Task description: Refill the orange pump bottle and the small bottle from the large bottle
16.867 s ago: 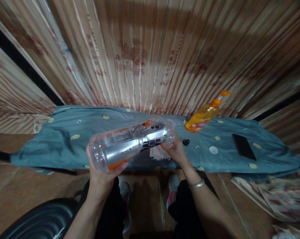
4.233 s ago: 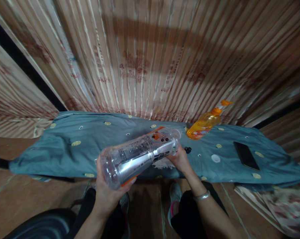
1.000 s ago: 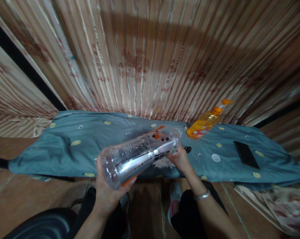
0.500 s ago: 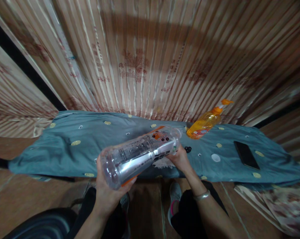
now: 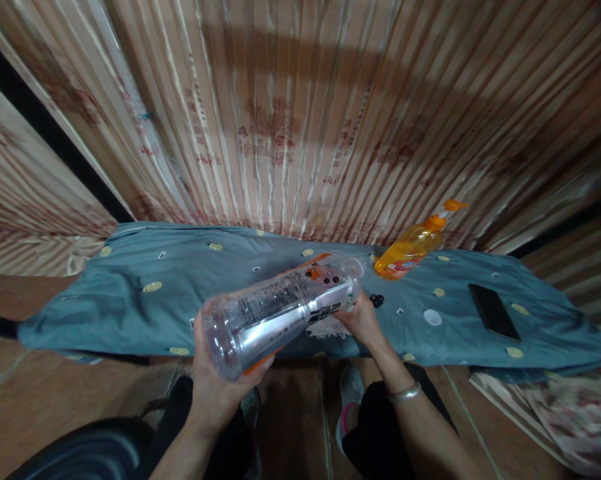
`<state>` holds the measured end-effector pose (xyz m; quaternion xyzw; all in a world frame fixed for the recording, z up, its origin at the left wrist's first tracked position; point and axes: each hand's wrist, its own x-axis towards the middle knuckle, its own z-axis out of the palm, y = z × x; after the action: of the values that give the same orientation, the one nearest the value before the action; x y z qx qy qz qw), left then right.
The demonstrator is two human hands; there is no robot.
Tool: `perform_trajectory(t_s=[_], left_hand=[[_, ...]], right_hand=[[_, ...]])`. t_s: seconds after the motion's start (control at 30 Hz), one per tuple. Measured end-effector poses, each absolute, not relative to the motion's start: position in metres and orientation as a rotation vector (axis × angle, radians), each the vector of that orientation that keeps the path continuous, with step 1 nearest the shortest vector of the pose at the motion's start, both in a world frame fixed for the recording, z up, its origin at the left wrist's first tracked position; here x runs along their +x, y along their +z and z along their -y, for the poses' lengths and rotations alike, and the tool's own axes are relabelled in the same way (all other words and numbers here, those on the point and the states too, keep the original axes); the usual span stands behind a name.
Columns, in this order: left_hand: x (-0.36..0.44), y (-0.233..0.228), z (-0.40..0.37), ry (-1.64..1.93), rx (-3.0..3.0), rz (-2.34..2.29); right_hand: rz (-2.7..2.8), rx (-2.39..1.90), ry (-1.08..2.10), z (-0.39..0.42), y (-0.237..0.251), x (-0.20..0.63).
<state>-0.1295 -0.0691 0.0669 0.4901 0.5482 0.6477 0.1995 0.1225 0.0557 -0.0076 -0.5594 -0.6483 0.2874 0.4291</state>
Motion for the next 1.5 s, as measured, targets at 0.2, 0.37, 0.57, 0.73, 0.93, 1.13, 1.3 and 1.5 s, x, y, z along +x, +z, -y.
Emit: perform_trajectory(t_s=[0.2, 0.37, 0.57, 0.73, 0.93, 1.13, 1.3, 1.5], left_hand=[[-0.1264, 0.0680, 0.0711, 1.798, 1.315, -1.548], [-0.1292, 0.0659, 0.0730, 1.777, 1.333, -1.556], [-0.1327, 0.0624, 0.0716, 1.757, 1.405, -1.518], [-0.1308, 0.0654, 0.0714, 1.792, 1.361, -1.549], [-0.1276, 0.0715, 0.0687, 1.822, 1.312, -1.559], [-0.1262, 0.0685, 0.0717, 1.794, 1.271, -1.526], [-0.1297, 0.0665, 0.0701, 1.778, 1.328, -1.552], [-0.1230, 0.0702, 0.0723, 1.804, 1.146, -1.507]], right_hand=[[1.625, -1.393, 0.723, -0.0557, -0.0081, 0.1229], [1.624, -1.376, 0.729, -0.0551, -0.0083, 0.1236], [1.625, -1.389, 0.708, -0.0549, -0.0075, 0.1228], [1.622, -1.396, 0.697, -0.0558, -0.0092, 0.1230], [1.630, -1.387, 0.698, -0.0559, -0.0101, 0.1231], [1.635, -1.388, 0.722, -0.0556, -0.0089, 0.1230], [1.624, -1.381, 0.701, -0.0563, -0.0110, 0.1233], [1.618, -1.392, 0.707, -0.0561, -0.0098, 0.1232]])
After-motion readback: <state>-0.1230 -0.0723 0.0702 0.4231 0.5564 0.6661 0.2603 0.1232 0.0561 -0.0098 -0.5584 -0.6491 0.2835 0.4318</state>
